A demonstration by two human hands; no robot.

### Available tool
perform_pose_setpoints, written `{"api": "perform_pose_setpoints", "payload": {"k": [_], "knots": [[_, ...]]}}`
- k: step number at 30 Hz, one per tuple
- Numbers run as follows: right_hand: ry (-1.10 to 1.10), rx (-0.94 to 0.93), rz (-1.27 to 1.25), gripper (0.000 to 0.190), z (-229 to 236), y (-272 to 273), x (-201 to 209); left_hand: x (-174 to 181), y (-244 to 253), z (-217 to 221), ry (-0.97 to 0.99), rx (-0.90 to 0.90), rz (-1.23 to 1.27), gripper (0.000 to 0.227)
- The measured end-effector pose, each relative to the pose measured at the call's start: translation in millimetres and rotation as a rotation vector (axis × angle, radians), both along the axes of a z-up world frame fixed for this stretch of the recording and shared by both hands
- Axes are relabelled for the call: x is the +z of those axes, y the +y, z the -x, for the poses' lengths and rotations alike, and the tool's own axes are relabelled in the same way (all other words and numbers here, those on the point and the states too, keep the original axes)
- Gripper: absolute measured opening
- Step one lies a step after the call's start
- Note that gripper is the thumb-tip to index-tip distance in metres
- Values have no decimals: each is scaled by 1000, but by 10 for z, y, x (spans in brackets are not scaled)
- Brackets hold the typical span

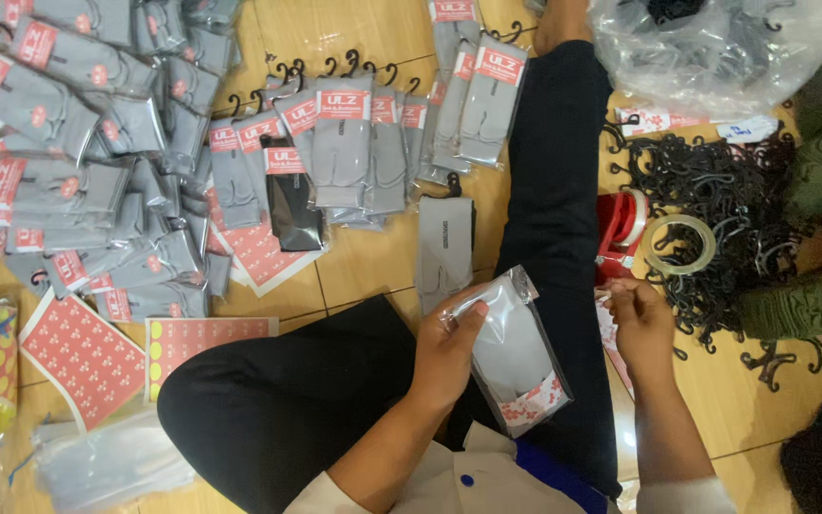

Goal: The person packages socks by wrapping a cardboard label around each pair, placing them into individual plastic bags, and sealing the bags.

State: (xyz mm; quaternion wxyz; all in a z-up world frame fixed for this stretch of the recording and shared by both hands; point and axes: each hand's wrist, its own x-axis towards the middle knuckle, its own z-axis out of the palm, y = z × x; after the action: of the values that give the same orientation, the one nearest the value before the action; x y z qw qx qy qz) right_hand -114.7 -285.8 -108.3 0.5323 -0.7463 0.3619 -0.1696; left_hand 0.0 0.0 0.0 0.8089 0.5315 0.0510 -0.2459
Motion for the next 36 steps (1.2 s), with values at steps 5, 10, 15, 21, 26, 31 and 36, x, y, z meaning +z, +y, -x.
{"api": "perform_pose_setpoints", "payload": {"k": [5,10,15,21,26,31,36], "knots": [[-103,346,61,51,-446,1041,1692,267,-17,45,-142,-1,-65,33],[324,619,100,83,-700,1139,1886,724,299,31,-265,-48,-201,43],[-38,889,112,36,-799,897,2012,876,659,-39,-831,-47,-8,79],[-125,686,76,88,-1793,732,1628,719,840,-84,-646,114,-82,59],[-109,624,304,64,-1545,903,2026,1421,1367,-160,-830,313,-409,30],[-343,614,33,50,-1143,1101,2610,1828,1649,-54,-1079,666,-438,21],[-171,718,179,40,-1116,1401,2040,1260,1449,-193,-926,98,-495,20]]}}
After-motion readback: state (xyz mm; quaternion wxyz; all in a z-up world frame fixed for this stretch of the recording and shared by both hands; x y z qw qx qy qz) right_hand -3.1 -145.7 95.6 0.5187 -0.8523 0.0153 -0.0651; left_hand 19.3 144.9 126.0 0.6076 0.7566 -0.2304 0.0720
